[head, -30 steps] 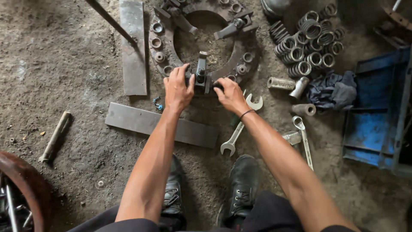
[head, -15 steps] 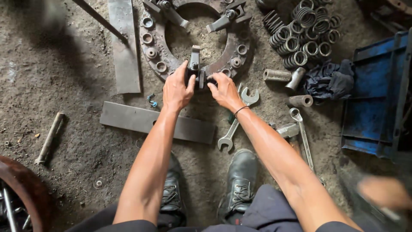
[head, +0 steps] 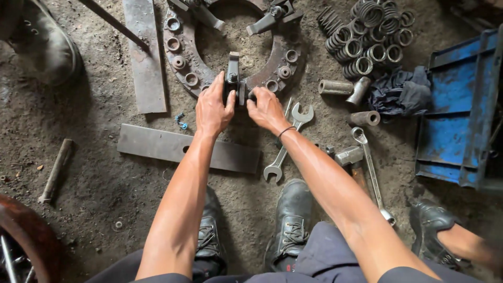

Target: Disassembling and inspecting a heavy-duty clutch plate assembly in a workshop.

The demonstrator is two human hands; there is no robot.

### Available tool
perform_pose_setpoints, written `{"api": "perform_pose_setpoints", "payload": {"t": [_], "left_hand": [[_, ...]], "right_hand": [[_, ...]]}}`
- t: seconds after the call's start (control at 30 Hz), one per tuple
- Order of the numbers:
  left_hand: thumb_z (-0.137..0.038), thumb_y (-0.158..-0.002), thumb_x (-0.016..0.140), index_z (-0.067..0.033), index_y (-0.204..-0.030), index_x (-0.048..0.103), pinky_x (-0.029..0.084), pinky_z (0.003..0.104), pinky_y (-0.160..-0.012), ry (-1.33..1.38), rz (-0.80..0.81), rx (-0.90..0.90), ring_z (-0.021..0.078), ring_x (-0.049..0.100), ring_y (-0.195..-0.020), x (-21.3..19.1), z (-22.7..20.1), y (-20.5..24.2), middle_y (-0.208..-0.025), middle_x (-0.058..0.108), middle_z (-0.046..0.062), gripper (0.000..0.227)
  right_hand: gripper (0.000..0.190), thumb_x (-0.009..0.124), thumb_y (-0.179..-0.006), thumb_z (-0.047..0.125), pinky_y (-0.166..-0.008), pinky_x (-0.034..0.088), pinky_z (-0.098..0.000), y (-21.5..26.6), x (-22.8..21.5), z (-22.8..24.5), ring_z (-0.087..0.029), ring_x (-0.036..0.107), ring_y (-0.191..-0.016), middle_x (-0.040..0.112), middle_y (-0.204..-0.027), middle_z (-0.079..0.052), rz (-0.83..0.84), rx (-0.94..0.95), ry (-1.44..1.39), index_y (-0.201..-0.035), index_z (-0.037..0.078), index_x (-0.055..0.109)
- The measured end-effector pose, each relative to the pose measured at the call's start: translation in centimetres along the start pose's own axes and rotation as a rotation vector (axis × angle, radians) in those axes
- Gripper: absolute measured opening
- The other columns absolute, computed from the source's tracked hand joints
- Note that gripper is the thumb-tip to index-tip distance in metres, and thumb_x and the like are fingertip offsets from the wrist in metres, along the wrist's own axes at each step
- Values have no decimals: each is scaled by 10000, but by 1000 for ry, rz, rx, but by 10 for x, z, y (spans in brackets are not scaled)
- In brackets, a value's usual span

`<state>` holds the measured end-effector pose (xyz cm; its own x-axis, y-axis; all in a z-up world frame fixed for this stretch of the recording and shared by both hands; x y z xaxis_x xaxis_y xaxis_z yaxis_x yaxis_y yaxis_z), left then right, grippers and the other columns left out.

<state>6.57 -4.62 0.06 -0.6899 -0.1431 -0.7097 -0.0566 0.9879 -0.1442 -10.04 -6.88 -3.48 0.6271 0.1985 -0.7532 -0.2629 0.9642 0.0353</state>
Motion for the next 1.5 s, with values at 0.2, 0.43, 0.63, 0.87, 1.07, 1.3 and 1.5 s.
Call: {"api": "perform_pose_setpoints", "payload": {"t": [0.2,0.43,0.63,0.87,1.07,1.3,1.5], "left_hand": [[-257,-974,658,-18,-1503,486,481,460,-1035,-5,1,-9,422,619,-1190,3,3,1,-1411,619,209,606],[-256,-974,657,-18,-1503,481,463,447,-1062,-2,21,-14,403,610,-1223,4,6,1,-1428,612,202,607],[-253,-982,655,12,-1502,471,452,448,-1077,0,-1,35,394,610,-1253,7,9,0,-1421,601,233,612],[-240,-974,659,12,-1484,488,456,453,-1069,31,-11,37,417,610,-1239,7,9,0,-1417,603,239,594],[-242,-1022,627,-9,-1418,572,498,457,-1040,145,-13,-19,425,639,-1199,1,12,-4,-1354,653,229,463],[-171,-978,649,14,-1383,577,516,461,-998,220,-23,24,444,639,-1179,-9,2,-5,-1311,657,255,451],[-121,-980,637,17,-1397,556,509,471,-1022,218,-19,59,454,623,-1202,-5,5,-3,-1328,648,261,447]], "right_hand": [[178,691,-892,185,-800,522,-530,12,-11,22,-432,654,-937,654,-1003,-177,-90,12,94,-980,35,652],[125,709,-893,173,-713,546,-483,22,-17,27,-382,680,-842,654,-974,-111,-238,-52,19,-974,83,679],[121,718,-900,155,-680,555,-471,12,-26,35,-362,688,-818,638,-973,-106,-154,-257,121,-996,94,678],[162,685,-921,175,-690,534,-512,6,-25,30,-429,648,-827,615,-991,-174,-10,-308,106,-1007,52,626],[184,679,-925,189,-748,528,-511,5,-25,25,-430,650,-894,631,-996,-165,5,-185,19,-1043,57,627],[193,695,-915,174,-726,533,-515,5,-26,25,-427,652,-884,635,-1020,-155,25,-237,93,-1062,65,636],[275,746,-854,147,-727,540,-503,4,-36,28,-418,663,-892,617,-1018,-156,5,-267,81,-1097,60,649]]}}
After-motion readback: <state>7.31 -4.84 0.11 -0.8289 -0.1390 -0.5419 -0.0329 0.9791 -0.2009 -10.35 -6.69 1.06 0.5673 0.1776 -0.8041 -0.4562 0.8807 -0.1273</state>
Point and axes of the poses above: each hand's wrist, its own y-axis away from the middle knuckle, its own x-axis out of the palm, z = x × y, the point moved 8 cm from there along -y, towards the middle knuckle
